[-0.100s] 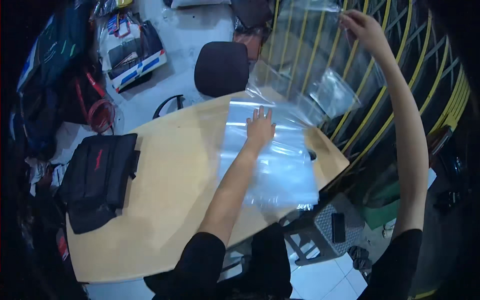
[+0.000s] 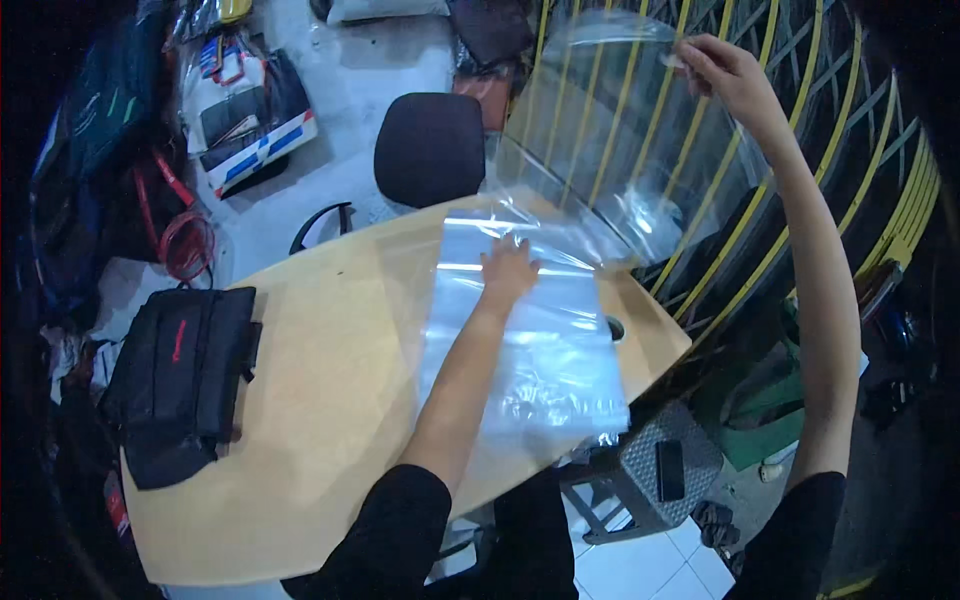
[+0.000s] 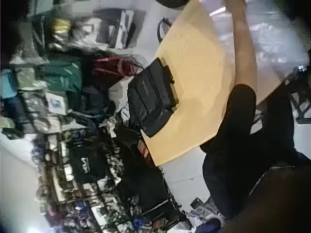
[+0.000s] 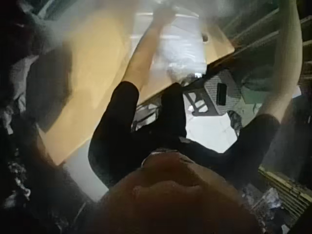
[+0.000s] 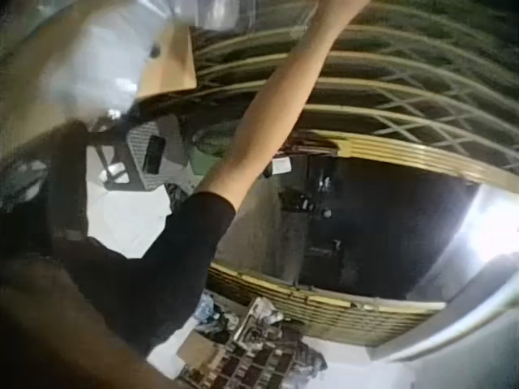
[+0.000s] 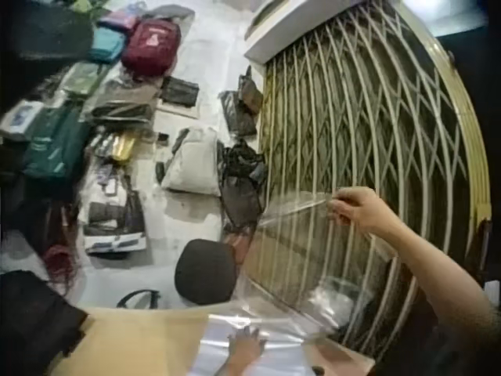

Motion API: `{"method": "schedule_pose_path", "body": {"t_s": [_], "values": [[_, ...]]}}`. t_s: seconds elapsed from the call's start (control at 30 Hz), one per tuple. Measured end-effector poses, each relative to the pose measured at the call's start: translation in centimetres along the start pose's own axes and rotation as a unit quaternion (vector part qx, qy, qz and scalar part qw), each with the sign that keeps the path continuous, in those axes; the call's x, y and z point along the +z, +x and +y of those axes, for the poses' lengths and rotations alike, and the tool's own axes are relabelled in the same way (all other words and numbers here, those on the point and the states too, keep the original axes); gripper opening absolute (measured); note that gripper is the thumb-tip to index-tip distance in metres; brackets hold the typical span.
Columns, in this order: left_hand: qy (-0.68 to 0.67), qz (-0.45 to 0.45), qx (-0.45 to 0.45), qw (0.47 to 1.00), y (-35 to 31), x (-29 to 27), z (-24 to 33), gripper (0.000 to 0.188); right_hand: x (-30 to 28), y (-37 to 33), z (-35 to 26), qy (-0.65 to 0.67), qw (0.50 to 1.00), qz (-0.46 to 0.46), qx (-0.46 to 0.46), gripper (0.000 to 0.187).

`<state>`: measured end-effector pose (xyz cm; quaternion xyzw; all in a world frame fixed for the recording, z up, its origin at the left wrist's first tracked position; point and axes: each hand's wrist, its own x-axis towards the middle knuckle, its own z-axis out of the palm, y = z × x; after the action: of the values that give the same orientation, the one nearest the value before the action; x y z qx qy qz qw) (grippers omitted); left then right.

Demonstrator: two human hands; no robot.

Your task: The person opens a clear plastic sleeve by inserting their arms into it, then slides a black laptop bag into the sleeve before folding the plastic.

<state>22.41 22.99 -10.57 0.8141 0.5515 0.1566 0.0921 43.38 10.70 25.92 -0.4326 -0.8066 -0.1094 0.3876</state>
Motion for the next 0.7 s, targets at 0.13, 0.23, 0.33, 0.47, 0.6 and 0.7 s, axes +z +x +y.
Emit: {"method": "schedule_pose_path", "body": {"t_s": [0.13, 0.23, 0.33, 0.47, 0.6, 0.7], "values": [[-0.004, -0.029, -0.052, 0.998, 4.1, 1.6, 0.2, 0.061, -5.8, -0.8, 2.8, -0.057, 0.993, 0.105, 0.017, 0.032], [-0.061, -0.005, -0.058, 0.996, 6.4, 1.0, -0.1, 0.063, -9.2, -1.5, 2.8, -0.073, 0.968, 0.225, 0.082, 0.037], [-0.152, 0.019, 0.006, 0.988, 7.8, -1.1, -1.0, 0.062, -12.4, -1.6, 2.5, -0.055, 0.973, 0.217, 0.064, 0.039], [-0.858, -0.087, 0.137, 0.488, 3.7, -5.9, 1.9, 0.066, -13.8, -2.2, 1.6, -0.045, 0.961, 0.271, 0.041, 0.039], [-0.904, -0.060, 0.181, 0.382, -2.5, -12.5, 5.5, 0.056, -15.7, -4.1, -0.4, -0.063, 0.946, 0.310, 0.068, 0.042], [-0.804, 0.050, 0.134, 0.577, -6.1, -15.4, 4.1, 0.033, -13.7, -3.1, -3.1, -0.047, 0.947, 0.303, 0.099, 0.044]]}}
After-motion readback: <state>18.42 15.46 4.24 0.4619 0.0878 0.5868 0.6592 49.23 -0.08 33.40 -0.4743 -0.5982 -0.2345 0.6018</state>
